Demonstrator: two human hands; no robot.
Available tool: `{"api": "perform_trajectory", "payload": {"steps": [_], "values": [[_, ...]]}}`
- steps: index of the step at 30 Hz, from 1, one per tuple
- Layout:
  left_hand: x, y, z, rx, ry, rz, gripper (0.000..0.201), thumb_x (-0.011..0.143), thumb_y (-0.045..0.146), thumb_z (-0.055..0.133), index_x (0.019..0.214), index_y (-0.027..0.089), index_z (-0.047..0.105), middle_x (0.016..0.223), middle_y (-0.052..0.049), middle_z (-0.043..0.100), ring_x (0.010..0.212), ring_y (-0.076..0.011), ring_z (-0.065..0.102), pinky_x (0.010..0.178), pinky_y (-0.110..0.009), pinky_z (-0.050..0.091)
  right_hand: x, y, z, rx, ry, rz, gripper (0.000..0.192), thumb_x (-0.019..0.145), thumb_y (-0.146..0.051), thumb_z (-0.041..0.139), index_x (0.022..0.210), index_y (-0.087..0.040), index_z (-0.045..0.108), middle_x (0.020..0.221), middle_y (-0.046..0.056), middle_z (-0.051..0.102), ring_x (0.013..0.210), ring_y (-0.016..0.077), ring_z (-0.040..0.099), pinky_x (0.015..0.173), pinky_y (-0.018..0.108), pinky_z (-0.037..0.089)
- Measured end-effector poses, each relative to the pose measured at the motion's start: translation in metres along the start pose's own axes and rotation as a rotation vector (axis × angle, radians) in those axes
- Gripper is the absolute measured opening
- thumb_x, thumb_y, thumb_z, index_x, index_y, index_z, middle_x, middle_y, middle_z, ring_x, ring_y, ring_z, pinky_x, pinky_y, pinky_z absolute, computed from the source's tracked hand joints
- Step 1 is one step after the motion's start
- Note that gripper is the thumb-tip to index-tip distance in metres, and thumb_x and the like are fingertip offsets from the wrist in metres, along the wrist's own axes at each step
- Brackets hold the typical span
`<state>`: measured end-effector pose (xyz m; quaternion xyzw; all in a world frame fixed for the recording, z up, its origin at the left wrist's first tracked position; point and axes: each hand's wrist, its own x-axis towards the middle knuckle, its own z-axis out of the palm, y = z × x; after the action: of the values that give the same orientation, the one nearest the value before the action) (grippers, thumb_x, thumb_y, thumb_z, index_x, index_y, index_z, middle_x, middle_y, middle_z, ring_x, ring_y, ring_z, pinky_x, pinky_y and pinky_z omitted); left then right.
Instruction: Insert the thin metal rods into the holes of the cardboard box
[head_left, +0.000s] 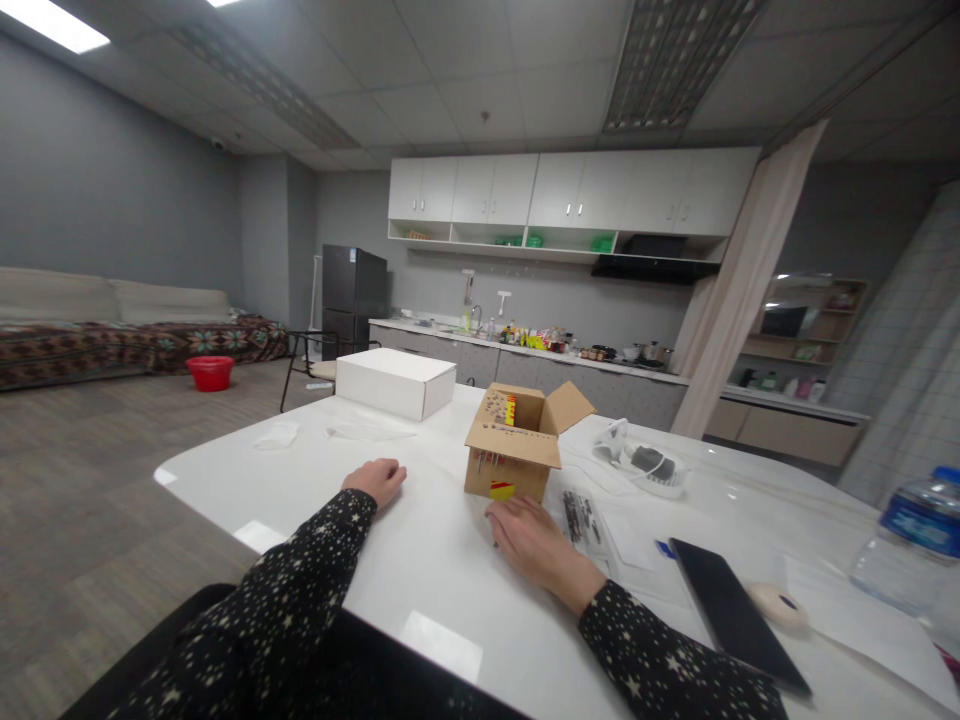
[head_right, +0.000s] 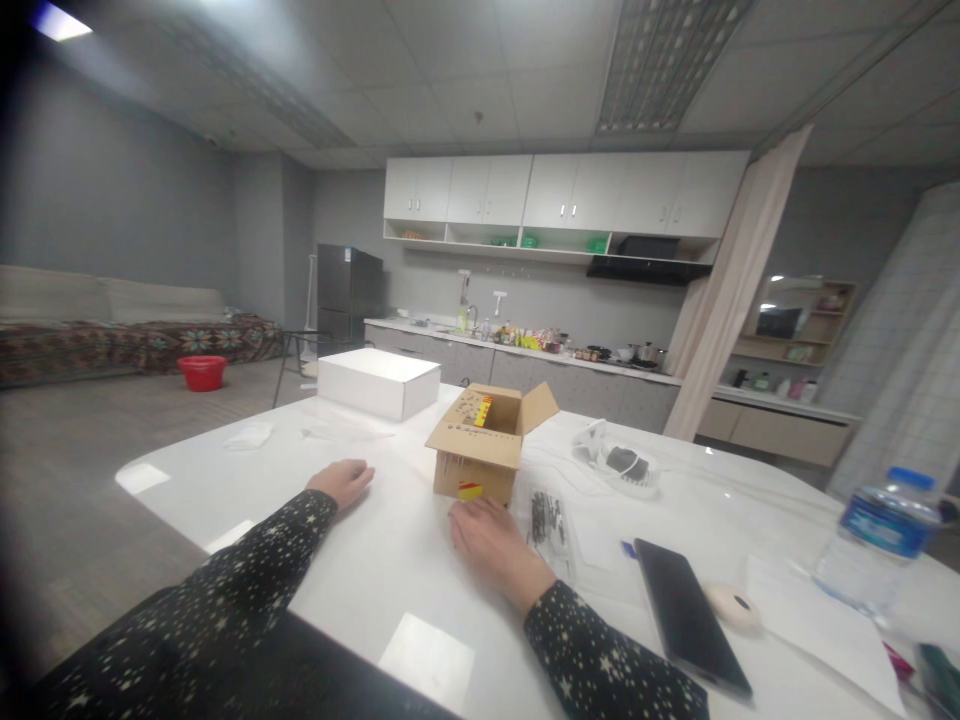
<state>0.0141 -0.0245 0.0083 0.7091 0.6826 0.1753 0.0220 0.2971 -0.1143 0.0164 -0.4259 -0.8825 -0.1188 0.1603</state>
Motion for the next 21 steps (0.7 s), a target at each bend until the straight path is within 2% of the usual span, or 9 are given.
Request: {"api": "perform_trajectory", "payload": {"steps": [7, 12, 21], "values": [[0.001, 0.0, 0.001, -0.026, 0.013, -0.003, 0.037, 0.083, 0.045, 0.034, 0.076, 0.023, 0.063, 0.09, -0.006, 0.07, 0.088, -0.0233, 0.062, 0.073, -0.031, 0.044, 0.003, 0.001, 0.003, 0.039, 0.027, 0.11, 0.028, 0.096, -0.021, 0.031, 0.088, -0.016, 0.057, 0.08, 0.007, 0.065, 0.077, 0.0185, 0.059, 0.075, 0.031, 0.039], [0.0, 0.002, -0.001, 0.007, 0.0, -0.006, 0.038, 0.084, 0.045, 0.032, 0.077, 0.023, 0.063, 0.093, -0.006, 0.069, 0.089, -0.0237, 0.062, 0.073, -0.032, 0.044, 0.005, 0.004, 0.01, 0.05, 0.039, 0.147, 0.027, 0.096, -0.02, 0.03, 0.097, -0.015, 0.057, 0.084, 0.009, 0.067, 0.08, 0.019, 0.061, 0.076, 0.03, 0.04], [0.0, 0.001, -0.001, 0.006, -0.003, -0.01, 0.039, 0.084, 0.045, 0.031, 0.078, 0.023, 0.063, 0.094, -0.007, 0.069, 0.091, -0.0239, 0.062, 0.075, -0.032, 0.044, 0.008, 0.005, 0.014, 0.049, 0.111, 0.292, 0.028, 0.096, -0.023, 0.029, 0.103, -0.016, 0.055, 0.088, 0.01, 0.069, 0.079, 0.0203, 0.062, 0.072, 0.03, 0.041]]}}
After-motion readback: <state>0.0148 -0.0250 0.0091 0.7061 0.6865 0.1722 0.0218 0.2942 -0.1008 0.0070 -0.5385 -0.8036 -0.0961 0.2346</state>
